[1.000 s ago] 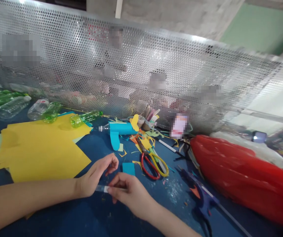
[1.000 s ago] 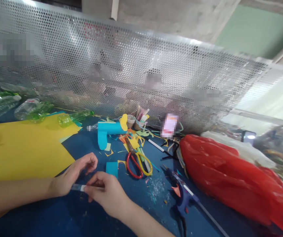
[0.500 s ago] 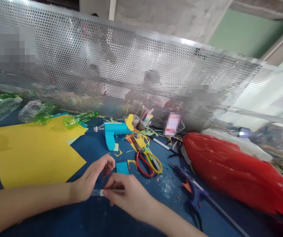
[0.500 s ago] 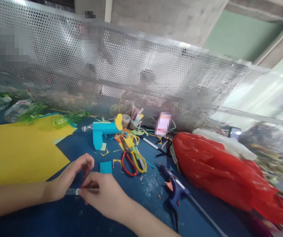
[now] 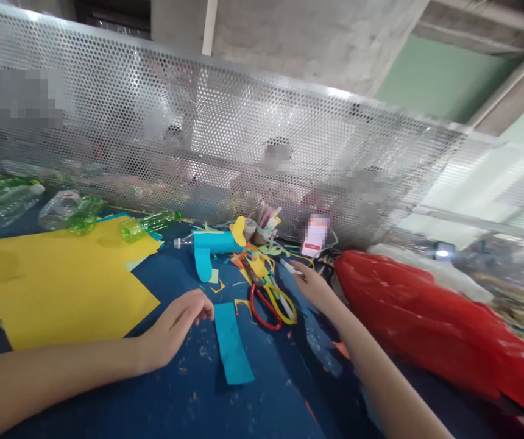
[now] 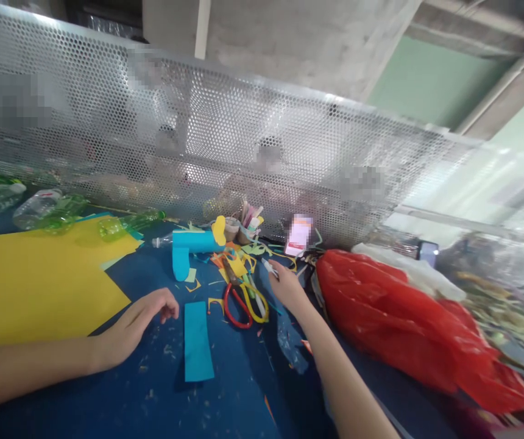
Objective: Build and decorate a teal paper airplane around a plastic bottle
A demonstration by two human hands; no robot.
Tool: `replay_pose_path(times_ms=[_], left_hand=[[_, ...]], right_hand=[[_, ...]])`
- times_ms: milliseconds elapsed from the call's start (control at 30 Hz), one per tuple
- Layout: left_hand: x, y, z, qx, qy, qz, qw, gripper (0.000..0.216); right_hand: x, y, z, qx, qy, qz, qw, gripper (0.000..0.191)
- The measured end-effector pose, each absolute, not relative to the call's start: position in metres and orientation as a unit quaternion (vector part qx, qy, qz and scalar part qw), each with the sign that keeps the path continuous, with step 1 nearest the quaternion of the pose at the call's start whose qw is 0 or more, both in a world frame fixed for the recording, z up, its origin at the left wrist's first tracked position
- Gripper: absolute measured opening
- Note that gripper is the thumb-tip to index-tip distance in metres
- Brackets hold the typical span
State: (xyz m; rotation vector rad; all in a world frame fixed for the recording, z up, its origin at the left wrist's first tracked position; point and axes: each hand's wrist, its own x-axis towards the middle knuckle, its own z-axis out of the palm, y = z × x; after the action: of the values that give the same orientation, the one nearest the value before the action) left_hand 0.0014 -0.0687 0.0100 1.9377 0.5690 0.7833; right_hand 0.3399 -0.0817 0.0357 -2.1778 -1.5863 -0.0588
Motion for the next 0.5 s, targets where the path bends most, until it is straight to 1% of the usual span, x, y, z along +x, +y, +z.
replay_pose_path(times_ms=[67,167,233,367,500], left_hand=[[0.002,-0.068,0.010,0.798,0.231,0.309,0.463,0.046],[0.003,-0.067,0.011,0.812,0.231,0.297,0.445,0.045],[0.003,-0.067,0.012,0.819,0.234,0.291,0.436,0.043],[0.004,-0.068,0.015,0.821,0.238,0.285,0.433,0.042],[0.005,-0.068,0.015,0.822,0.239,0.283,0.434,0.042]], right_hand=[[0.347,-0.081,0.028,-0.786,-0.581,-0.014,0.209,0.035],[0.345,-0.084,0.024,-0.781,-0.599,0.026,0.173,0.019],[0.340,-0.085,0.023,-0.778,-0.609,0.051,0.148,0.014],[0.336,-0.085,0.022,-0.781,-0.610,0.063,0.119,0.016],[0.341,-0.086,0.023,-0.781,-0.610,0.078,0.109,0.022]])
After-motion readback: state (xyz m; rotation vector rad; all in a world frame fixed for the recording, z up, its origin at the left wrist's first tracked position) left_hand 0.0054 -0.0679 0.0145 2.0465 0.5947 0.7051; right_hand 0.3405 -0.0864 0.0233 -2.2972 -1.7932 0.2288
